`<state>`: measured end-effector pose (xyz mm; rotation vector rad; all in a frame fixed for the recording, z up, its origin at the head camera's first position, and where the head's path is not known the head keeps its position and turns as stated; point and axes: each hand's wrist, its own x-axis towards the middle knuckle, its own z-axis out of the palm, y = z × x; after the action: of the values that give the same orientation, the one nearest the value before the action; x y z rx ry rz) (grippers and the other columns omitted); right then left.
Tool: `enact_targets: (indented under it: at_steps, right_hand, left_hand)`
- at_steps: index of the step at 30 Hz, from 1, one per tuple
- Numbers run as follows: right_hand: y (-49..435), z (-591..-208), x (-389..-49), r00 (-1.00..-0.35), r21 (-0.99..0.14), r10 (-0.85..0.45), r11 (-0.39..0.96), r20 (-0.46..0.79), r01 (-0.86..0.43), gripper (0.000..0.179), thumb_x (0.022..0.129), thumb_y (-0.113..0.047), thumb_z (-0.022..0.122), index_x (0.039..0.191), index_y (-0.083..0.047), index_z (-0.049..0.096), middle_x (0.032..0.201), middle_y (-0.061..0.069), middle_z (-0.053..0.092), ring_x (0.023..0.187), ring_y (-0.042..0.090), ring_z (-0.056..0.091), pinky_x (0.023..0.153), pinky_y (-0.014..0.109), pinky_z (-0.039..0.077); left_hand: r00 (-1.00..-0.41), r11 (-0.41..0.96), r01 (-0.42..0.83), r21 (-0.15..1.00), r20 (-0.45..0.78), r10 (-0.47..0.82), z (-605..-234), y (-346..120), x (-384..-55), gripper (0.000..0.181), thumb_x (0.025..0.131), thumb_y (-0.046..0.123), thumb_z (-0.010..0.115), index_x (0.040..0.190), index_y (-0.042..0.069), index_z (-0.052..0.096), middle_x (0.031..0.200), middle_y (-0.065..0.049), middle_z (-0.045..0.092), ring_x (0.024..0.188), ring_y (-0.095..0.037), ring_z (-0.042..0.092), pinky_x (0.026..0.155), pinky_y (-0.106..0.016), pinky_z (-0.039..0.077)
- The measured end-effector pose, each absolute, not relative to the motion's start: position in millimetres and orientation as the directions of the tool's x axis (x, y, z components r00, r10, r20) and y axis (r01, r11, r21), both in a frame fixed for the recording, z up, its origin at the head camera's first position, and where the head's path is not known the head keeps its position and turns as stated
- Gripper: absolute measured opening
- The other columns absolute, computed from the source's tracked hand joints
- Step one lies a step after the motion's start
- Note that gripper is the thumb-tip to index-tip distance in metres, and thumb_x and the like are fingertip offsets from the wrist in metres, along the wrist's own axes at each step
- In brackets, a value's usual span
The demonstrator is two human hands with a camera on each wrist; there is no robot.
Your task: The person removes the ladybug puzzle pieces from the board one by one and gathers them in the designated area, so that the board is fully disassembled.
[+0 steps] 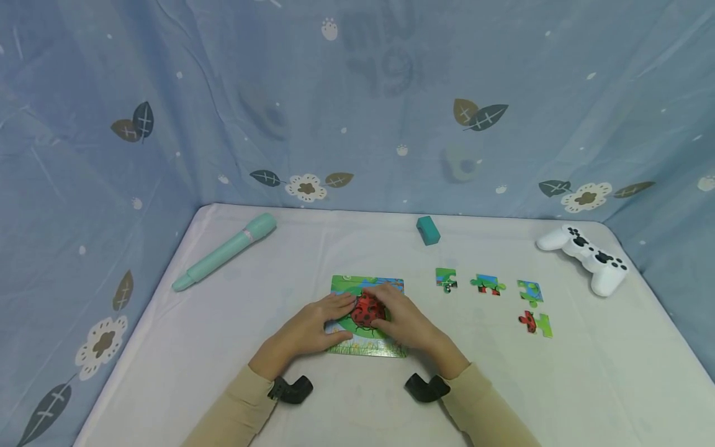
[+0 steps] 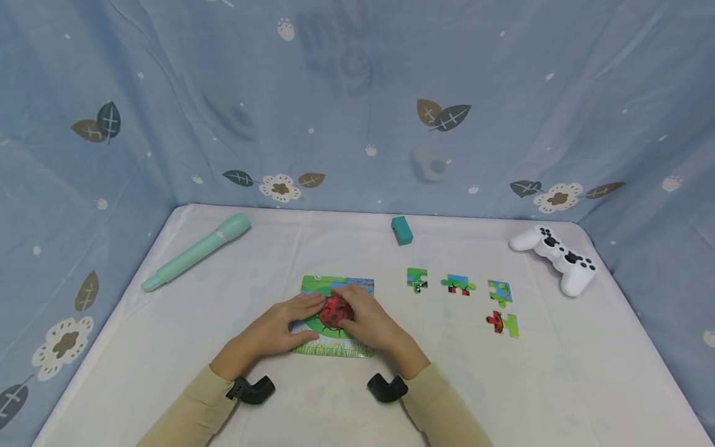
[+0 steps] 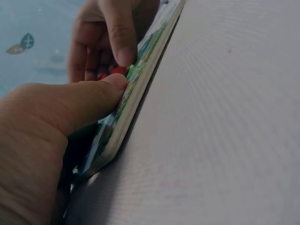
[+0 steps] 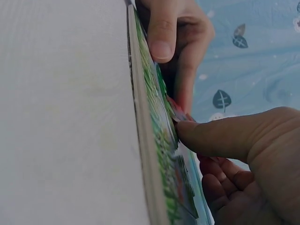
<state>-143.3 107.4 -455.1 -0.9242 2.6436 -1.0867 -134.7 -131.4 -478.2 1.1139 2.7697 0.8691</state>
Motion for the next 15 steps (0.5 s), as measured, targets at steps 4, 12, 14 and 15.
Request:
enact_targets:
  at_steps: [4, 12, 14, 15]
  right_hand:
    - [108.7, -453.6, -143.9, -0.817, -0.676, -0.567, 0.562, 0.105, -0.477, 0.06, 0.084, -0.01, 0.072, 0.138, -0.005, 0.046, 0.129, 0.012, 0.055, 0.118, 0.029, 0.054, 0.096, 0.047, 0.049]
    - [123.2, -448.4, -150.4, -0.85, -0.733, -0.513, 0.533, 0.116, -0.422, 0.062, 0.084, -0.012, 0.072, 0.14, -0.007, 0.046, 0.126, 0.008, 0.056, 0.114, 0.024, 0.057, 0.095, 0.045, 0.05]
    - [131.4, -446.4, -152.7, -0.855, -0.74, -0.501, 0.523, 0.135, -0.423, 0.062, 0.084, -0.013, 0.072, 0.14, -0.007, 0.046, 0.123, 0.007, 0.057, 0.111, 0.023, 0.057, 0.094, 0.045, 0.05]
    - [136.3, -445.0, -153.6, -0.857, -0.746, -0.494, 0.515, 0.143, -0.422, 0.062, 0.084, -0.013, 0.072, 0.14, -0.007, 0.046, 0.124, 0.007, 0.057, 0.11, 0.024, 0.057, 0.093, 0.045, 0.05]
  left_hand:
    - [-0.738, 0.586, 0.636, 0.502, 0.175, 0.652, -477.4, -131.4, -134.9, 0.061, 0.087, 0.041, 0.067, 0.133, 0.003, 0.054, 0.141, -0.007, 0.049, 0.134, -0.03, 0.043, 0.111, -0.042, 0.037]
    - [-0.746, 0.589, 0.622, 0.517, 0.162, 0.646, -475.8, -131.4, -134.1, 0.061, 0.087, 0.041, 0.066, 0.133, 0.004, 0.053, 0.143, -0.005, 0.048, 0.135, -0.03, 0.041, 0.111, -0.043, 0.036]
    - [-0.747, 0.589, 0.62, 0.519, 0.161, 0.645, -475.4, -131.3, -133.6, 0.061, 0.086, 0.041, 0.066, 0.134, 0.004, 0.053, 0.143, -0.006, 0.048, 0.135, -0.031, 0.041, 0.11, -0.044, 0.037]
    - [-0.746, 0.588, 0.621, 0.518, 0.162, 0.645, -475.2, -131.2, -133.3, 0.061, 0.087, 0.041, 0.066, 0.134, 0.004, 0.053, 0.143, -0.006, 0.048, 0.135, -0.032, 0.041, 0.11, -0.045, 0.037]
